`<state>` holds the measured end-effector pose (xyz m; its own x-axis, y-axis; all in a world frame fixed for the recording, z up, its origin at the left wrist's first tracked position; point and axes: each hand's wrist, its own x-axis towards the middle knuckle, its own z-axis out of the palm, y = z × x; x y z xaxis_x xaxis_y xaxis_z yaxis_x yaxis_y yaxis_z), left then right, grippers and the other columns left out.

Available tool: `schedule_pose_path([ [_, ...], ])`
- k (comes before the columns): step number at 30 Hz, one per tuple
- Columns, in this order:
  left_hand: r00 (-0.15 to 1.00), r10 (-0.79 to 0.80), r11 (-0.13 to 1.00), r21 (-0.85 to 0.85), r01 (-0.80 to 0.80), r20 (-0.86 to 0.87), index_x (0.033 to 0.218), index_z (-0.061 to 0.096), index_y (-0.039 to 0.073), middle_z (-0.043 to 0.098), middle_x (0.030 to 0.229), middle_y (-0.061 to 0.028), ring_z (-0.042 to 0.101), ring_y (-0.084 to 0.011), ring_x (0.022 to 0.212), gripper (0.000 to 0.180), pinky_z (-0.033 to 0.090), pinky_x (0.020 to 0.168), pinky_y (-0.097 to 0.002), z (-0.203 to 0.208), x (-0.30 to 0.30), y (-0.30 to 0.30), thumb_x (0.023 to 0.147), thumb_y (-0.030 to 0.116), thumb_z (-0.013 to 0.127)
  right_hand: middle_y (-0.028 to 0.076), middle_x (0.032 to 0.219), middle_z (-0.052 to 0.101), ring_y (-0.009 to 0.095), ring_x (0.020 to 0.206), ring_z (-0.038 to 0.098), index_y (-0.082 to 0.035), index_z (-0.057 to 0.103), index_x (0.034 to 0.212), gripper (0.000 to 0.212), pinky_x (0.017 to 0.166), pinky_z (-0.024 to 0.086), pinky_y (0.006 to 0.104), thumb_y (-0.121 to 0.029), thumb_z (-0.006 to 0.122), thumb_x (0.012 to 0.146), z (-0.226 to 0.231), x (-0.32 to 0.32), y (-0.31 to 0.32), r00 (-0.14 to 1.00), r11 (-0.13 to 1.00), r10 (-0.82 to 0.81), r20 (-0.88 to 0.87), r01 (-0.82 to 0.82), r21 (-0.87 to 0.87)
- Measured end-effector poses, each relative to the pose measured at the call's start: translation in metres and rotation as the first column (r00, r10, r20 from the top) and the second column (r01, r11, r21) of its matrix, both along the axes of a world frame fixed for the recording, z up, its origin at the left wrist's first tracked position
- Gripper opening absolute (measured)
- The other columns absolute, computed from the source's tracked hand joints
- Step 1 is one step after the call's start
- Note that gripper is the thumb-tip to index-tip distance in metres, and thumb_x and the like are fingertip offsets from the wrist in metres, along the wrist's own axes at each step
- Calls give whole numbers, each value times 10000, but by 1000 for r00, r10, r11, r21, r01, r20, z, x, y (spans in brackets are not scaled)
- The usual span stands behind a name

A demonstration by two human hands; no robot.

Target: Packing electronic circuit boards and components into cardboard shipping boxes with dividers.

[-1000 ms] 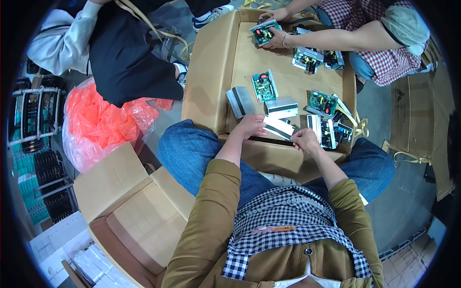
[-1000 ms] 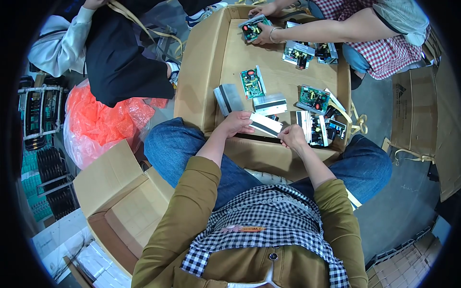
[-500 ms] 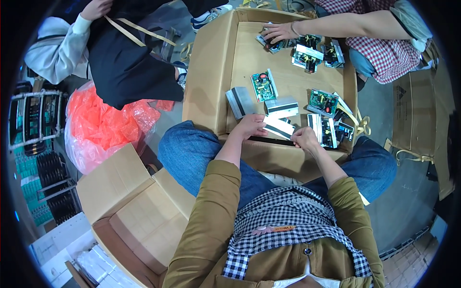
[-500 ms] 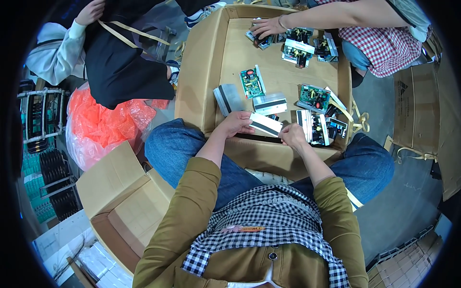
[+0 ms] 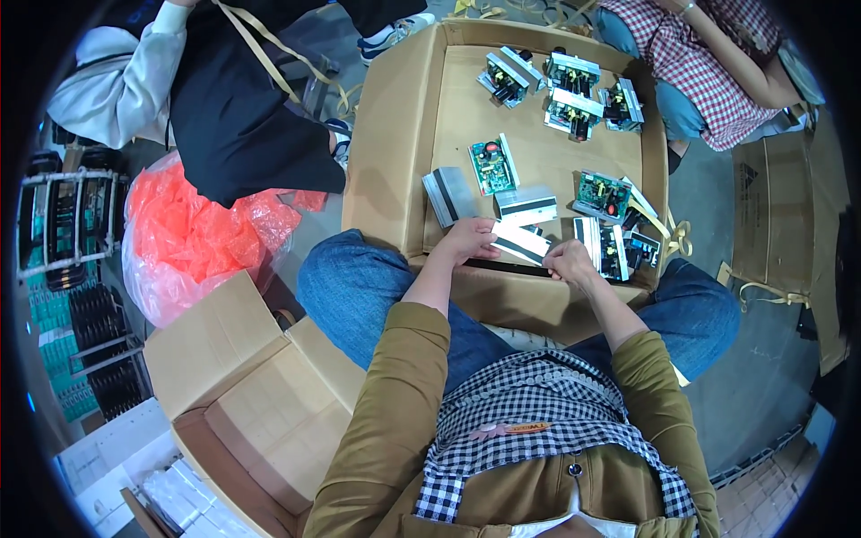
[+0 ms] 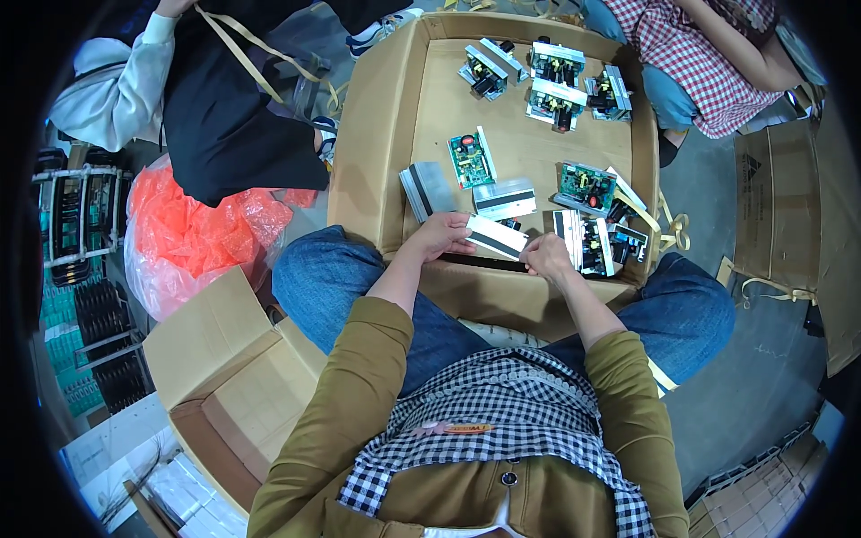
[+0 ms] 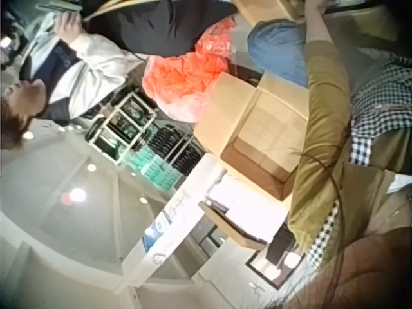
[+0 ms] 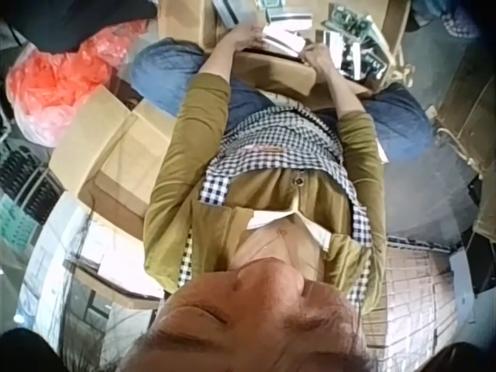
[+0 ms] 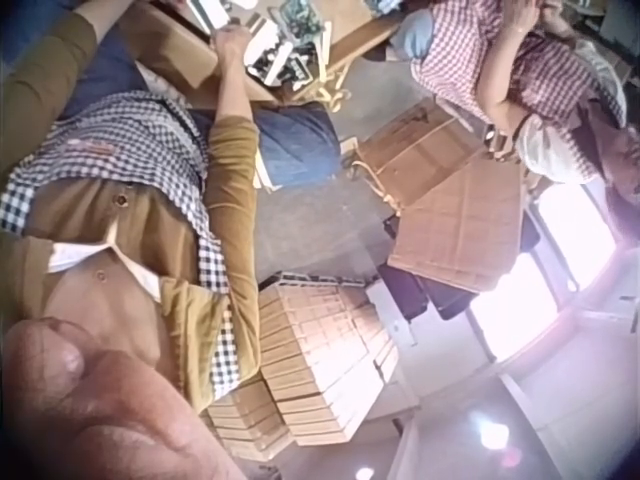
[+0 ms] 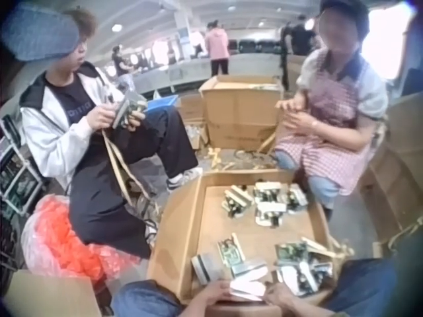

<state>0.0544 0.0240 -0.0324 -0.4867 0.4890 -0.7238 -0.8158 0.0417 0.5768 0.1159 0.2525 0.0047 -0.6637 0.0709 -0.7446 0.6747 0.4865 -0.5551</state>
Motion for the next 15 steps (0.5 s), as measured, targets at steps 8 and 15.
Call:
schedule_pose_path([
  [8,1000,-2,1000,-6,2,2,1120,545,-9,598,963,-95,619,-189,767,299,550,699,-285,-2,0,-1,823,-15,510,47,580,591,83,473,535,18,667,755,87,417,426,202,-64,641,736,22,-3,5,999,992,0,45,6,-125],
  [15,1000,-3,1000,-24,3,1,1117,547,-8,599,955,-92,619,-185,770,299,550,705,-284,3,0,0,821,-22,502,53,593,587,88,471,547,3,667,760,110,397,420,208,-81,670,690,17,-1,12,985,964,-59,164,99,-247],
])
